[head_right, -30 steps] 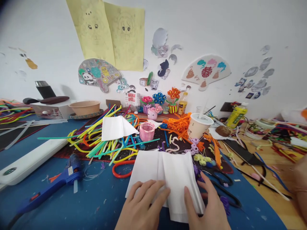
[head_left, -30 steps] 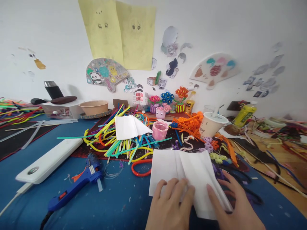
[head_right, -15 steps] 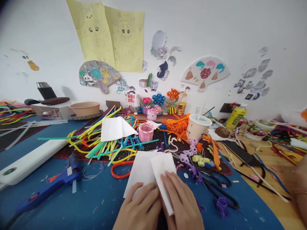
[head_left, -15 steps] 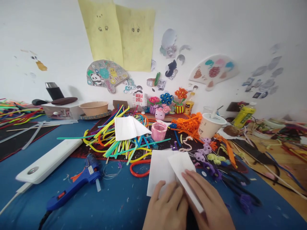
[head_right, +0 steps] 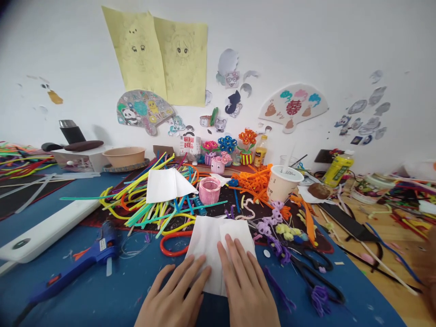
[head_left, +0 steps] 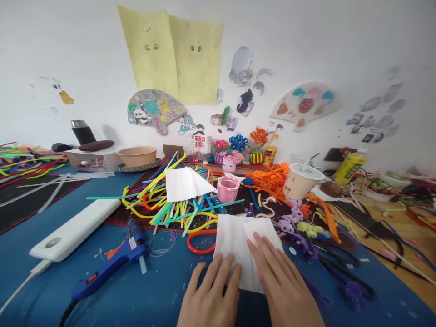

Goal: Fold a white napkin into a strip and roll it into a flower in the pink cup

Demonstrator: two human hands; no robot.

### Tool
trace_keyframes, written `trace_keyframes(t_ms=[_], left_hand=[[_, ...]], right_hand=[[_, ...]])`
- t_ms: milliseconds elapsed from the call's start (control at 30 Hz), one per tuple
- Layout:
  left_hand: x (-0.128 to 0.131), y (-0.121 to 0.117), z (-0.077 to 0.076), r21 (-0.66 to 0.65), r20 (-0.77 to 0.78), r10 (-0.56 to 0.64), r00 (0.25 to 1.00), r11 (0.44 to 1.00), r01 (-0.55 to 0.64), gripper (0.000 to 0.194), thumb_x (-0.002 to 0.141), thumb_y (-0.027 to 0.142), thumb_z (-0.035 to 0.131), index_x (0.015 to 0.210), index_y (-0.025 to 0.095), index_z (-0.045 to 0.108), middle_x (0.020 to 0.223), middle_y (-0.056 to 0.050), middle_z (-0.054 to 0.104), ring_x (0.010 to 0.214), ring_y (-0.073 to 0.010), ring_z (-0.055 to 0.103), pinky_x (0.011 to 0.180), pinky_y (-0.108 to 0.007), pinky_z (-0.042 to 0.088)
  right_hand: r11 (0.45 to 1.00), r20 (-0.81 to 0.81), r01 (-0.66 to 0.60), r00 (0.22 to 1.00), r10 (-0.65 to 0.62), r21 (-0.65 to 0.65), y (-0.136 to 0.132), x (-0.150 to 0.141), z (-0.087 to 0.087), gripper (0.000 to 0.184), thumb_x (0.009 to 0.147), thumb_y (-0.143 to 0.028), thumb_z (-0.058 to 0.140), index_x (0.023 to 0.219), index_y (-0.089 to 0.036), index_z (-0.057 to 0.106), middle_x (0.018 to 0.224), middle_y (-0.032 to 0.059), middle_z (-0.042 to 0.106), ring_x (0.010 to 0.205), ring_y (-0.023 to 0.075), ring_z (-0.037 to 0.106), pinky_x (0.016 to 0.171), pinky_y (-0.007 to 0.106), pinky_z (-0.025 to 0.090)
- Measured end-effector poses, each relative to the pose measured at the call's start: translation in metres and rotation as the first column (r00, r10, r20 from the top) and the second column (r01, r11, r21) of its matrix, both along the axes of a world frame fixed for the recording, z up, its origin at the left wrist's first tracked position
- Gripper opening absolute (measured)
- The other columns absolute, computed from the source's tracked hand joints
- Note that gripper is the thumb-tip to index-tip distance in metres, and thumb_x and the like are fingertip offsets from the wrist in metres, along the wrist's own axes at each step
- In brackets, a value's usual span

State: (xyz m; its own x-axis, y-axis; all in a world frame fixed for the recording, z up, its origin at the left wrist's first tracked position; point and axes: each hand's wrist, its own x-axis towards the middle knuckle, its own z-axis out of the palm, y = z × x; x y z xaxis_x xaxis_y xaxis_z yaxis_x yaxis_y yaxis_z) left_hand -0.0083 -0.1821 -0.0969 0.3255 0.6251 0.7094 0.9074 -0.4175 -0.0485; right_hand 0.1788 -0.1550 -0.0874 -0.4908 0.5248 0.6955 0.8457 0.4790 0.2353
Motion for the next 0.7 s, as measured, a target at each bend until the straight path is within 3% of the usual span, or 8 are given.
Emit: trace_keyframes(t_ms=[100, 200, 267, 400, 467, 567, 700], left_hand=[[0.0, -0.004, -0.002, 0.012, -0.006, 0.002, 1.0, 1.0, -0.002, 0.03, 0.1, 0.028, 0.04, 0.114, 0.032, 0.066, 0.121, 0.008, 0.071, 0.108, -0.0123, 0.064, 0.098, -0.031, 0.034], [0.001, -0.006, -0.004, 0.015, 0.006, 0.008, 1.0, 1.0, -0.008, 0.031, 0.1, 0.025, 0.039, 0.111, 0.032, 0.066, 0.12, 0.008, 0.071, 0.107, -0.0131, 0.064, 0.1, -0.032, 0.032], [0.001, -0.007, -0.001, 0.022, 0.003, 0.001, 1.0, 1.0, -0.001, 0.031, 0.1, 0.024, 0.038, 0.108, 0.031, 0.067, 0.117, 0.008, 0.072, 0.105, -0.0131, 0.064, 0.099, -0.032, 0.033], [-0.005, 0.004, 0.027, -0.001, -0.054, -0.037, 0.998, 0.999, 0.037, 0.028, 0.097, 0.024, 0.041, 0.104, 0.029, 0.067, 0.112, 0.005, 0.073, 0.102, -0.0152, 0.064, 0.094, -0.034, 0.036], [-0.01, 0.021, 0.051, -0.12, -0.092, 0.051, 0.995, 0.991, -0.062, 0.027, 0.095, 0.019, 0.044, 0.11, 0.027, 0.065, 0.117, 0.002, 0.071, 0.104, -0.0182, 0.063, 0.093, -0.037, 0.037], [-0.018, 0.063, 0.083, -0.244, -0.222, 0.24, 0.945, 0.925, -0.292, 0.028, 0.092, 0.011, 0.046, 0.107, 0.023, 0.065, 0.111, -0.003, 0.07, 0.101, -0.0228, 0.062, 0.088, -0.04, 0.041], [-0.029, 0.116, 0.095, -0.217, -0.194, 0.374, 0.907, 0.886, -0.411, 0.023, 0.09, 0.015, 0.049, 0.105, 0.013, 0.066, 0.1, -0.013, 0.068, 0.097, -0.0316, 0.06, 0.081, -0.045, 0.041]], right_hand=[[0.996, -0.063, 0.076, 0.995, -0.073, 0.043, 0.001, 0.001, -0.005, 0.063, 0.092, -0.004, 0.028, 0.154, -0.01, 0.023, 0.139, 0.0108, 0.056, 0.125, 0.0243, 0.055, 0.101, 0.039, 0.038], [0.984, -0.157, 0.166, 0.975, -0.155, 0.062, 0.004, 0.0, -0.008, 0.056, 0.096, -0.012, 0.033, 0.152, -0.006, 0.028, 0.14, 0.0162, 0.054, 0.126, 0.0278, 0.054, 0.1, 0.041, 0.04], [0.989, -0.153, 0.149, 0.978, -0.144, 0.021, 0.007, -0.003, -0.008, 0.054, 0.099, -0.017, 0.033, 0.152, -0.008, 0.029, 0.14, 0.0142, 0.055, 0.125, 0.0263, 0.055, 0.1, 0.04, 0.041], [0.996, -0.025, 0.037, 0.999, -0.039, -0.076, 0.009, -0.006, -0.006, 0.053, 0.1, -0.036, 0.035, 0.147, -0.01, 0.037, 0.139, 0.0104, 0.056, 0.124, 0.0259, 0.057, 0.096, 0.04, 0.045], [0.995, -0.024, 0.009, 1.0, -0.012, -0.101, 0.005, -0.002, -0.002, 0.055, 0.1, -0.042, 0.035, 0.144, -0.01, 0.039, 0.141, 0.0107, 0.054, 0.127, 0.0272, 0.054, 0.096, 0.042, 0.046], [0.991, -0.185, 0.036, 0.981, -0.059, -0.13, -0.003, 0.011, 0.002, 0.047, 0.101, -0.037, 0.035, 0.142, -0.016, 0.041, 0.141, 0.0075, 0.055, 0.128, 0.0221, 0.053, 0.097, 0.037, 0.047], [0.971, -0.354, 0.173, 0.909, -0.222, -0.164, -0.008, 0.033, -0.005, 0.037, 0.099, -0.036, 0.044, 0.133, -0.023, 0.05, 0.123, 0.004, 0.065, 0.107, 0.0162, 0.065, 0.083, 0.026, 0.054]])
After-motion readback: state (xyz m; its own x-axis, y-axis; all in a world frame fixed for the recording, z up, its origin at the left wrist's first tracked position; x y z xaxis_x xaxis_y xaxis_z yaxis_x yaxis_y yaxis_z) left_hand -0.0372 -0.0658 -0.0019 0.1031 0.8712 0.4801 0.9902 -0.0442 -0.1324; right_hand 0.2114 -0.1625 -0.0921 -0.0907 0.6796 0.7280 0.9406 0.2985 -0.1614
